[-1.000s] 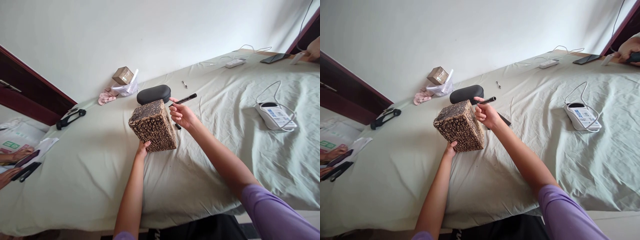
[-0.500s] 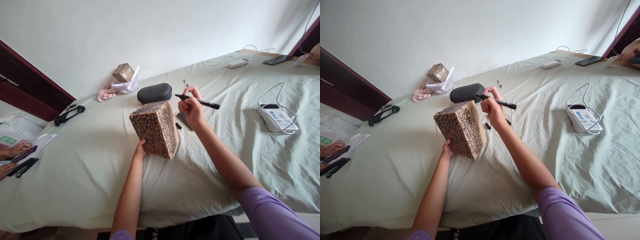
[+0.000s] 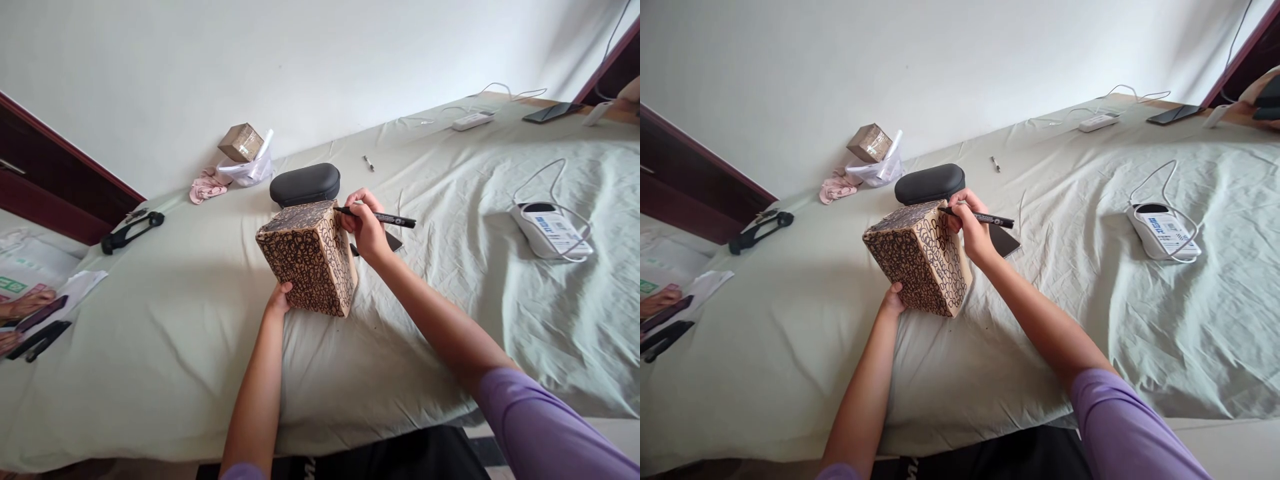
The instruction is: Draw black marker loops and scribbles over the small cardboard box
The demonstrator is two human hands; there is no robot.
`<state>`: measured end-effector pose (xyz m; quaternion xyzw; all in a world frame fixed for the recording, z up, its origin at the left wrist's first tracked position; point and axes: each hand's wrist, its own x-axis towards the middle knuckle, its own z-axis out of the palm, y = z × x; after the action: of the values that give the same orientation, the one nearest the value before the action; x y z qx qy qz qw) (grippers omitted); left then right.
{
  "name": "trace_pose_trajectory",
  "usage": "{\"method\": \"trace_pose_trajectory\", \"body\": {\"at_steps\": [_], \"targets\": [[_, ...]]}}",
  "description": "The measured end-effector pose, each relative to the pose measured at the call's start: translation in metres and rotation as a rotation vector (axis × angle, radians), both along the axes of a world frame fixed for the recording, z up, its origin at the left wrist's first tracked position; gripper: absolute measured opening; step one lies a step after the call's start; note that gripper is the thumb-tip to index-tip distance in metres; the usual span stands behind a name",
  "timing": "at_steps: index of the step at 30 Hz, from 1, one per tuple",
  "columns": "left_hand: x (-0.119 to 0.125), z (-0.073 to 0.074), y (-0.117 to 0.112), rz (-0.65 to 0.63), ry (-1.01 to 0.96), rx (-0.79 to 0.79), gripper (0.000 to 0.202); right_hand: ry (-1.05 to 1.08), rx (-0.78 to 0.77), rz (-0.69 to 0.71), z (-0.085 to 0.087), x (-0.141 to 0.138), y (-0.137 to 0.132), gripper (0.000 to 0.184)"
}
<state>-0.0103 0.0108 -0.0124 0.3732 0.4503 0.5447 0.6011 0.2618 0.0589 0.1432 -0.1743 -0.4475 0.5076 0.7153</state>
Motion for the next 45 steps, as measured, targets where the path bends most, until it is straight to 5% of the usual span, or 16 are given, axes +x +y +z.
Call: {"method": "trace_pose_trajectory", "body": {"at_steps": [7,13,18,24,29,34,36,40,45], "targets": [[0.002,0.001,0.001,0.040,0.001,-0.017,0.113,0.057,-0.036,-0.048,-0.004,0.003,0.006,0.022],[0.003,-0.002,0.004,0.045,0.029,0.042,0.119,0.002,0.063,0.046,-0.003,-0.001,0.003,0.027],[0.007,0.000,0.006,0.072,0.053,0.109,0.117,0.048,-0.018,-0.115,-0.002,0.022,0.012,0.039],[0.015,0.008,0.009,0.181,0.064,0.167,0.105,-0.462,-0.157,-0.310,-0.055,0.086,-0.002,0.041],[0.018,0.012,0.006,0.158,0.148,0.229,0.103,-0.509,-0.306,-0.018,-0.100,0.099,-0.043,0.080],[0.018,0.015,0.003,0.107,0.222,0.266,0.106,-0.365,-0.465,0.148,-0.100,0.092,-0.052,0.065],[0.019,0.017,0.003,0.087,0.235,0.246,0.112,-0.517,-0.473,0.040,-0.100,0.091,-0.049,0.055],[0.020,0.021,0.003,0.059,0.241,0.262,0.119,-1.196,-0.335,-0.284,-0.105,0.090,-0.049,0.044],[0.020,0.020,0.004,0.060,0.244,0.265,0.123,-1.638,-0.316,-0.364,-0.101,0.080,-0.060,0.044]]}}
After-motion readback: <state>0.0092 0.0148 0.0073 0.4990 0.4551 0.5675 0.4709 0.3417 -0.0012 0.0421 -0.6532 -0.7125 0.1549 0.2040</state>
